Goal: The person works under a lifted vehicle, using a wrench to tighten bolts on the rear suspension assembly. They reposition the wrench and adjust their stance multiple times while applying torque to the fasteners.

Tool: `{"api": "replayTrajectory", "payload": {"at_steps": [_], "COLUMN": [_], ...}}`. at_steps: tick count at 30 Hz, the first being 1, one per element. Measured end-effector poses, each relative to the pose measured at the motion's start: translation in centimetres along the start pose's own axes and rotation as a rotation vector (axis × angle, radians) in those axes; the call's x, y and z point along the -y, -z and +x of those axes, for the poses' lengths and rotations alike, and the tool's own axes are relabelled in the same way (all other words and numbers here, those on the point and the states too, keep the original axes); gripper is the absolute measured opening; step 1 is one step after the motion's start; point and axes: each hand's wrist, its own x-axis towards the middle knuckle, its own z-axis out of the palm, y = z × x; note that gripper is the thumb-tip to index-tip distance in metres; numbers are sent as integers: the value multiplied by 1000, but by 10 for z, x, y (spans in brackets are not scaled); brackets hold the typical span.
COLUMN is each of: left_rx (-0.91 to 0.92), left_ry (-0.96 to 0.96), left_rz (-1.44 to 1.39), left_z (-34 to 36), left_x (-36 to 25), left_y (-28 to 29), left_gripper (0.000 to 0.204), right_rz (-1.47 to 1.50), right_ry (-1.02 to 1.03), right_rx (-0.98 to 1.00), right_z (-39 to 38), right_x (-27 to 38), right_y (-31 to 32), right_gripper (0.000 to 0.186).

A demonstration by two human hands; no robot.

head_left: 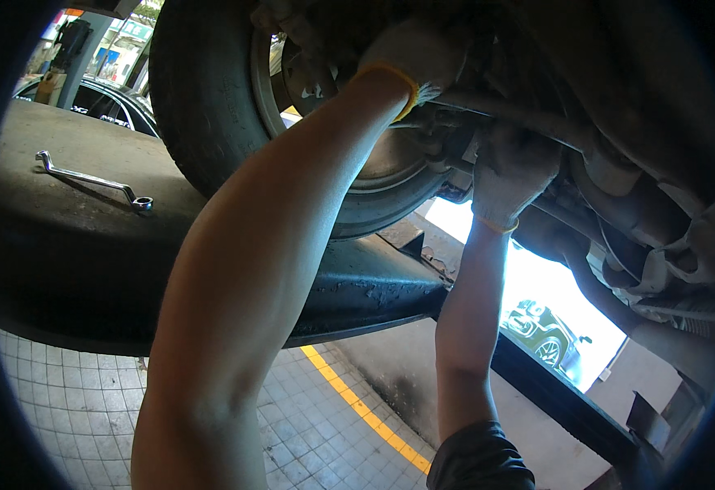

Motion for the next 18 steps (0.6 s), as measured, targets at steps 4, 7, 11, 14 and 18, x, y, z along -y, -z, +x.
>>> {"api": "replayTrajectory", "payload": {"at_steps": [4, 7, 11, 14, 18], "left_rx": [-20, 2, 33, 52, 78], "left_ry": [-51, -36, -13, 3, 29], "left_rz": [-7, -8, -6, -4, 2], "left_z": [1, 1, 1, 2, 3], "left_x": [1, 1, -1, -2, -2], "left_y": [1, 0, 1, 0, -2], "left_gripper": [39, 36, 33, 31, 27], "right_rz": [-33, 35, 23, 12, -73], "right_ry": [-57, -75, -106, -31, 89], "right_rx": [66, 29, 39, 40, -41], "right_z": [4, 7, 8, 8, 11], "right_x": [2, 3, 10, 10, -3], "right_y": [2, 2, 3, 1, -9], "right_gripper": [18, 26, 23, 19, 14]}}
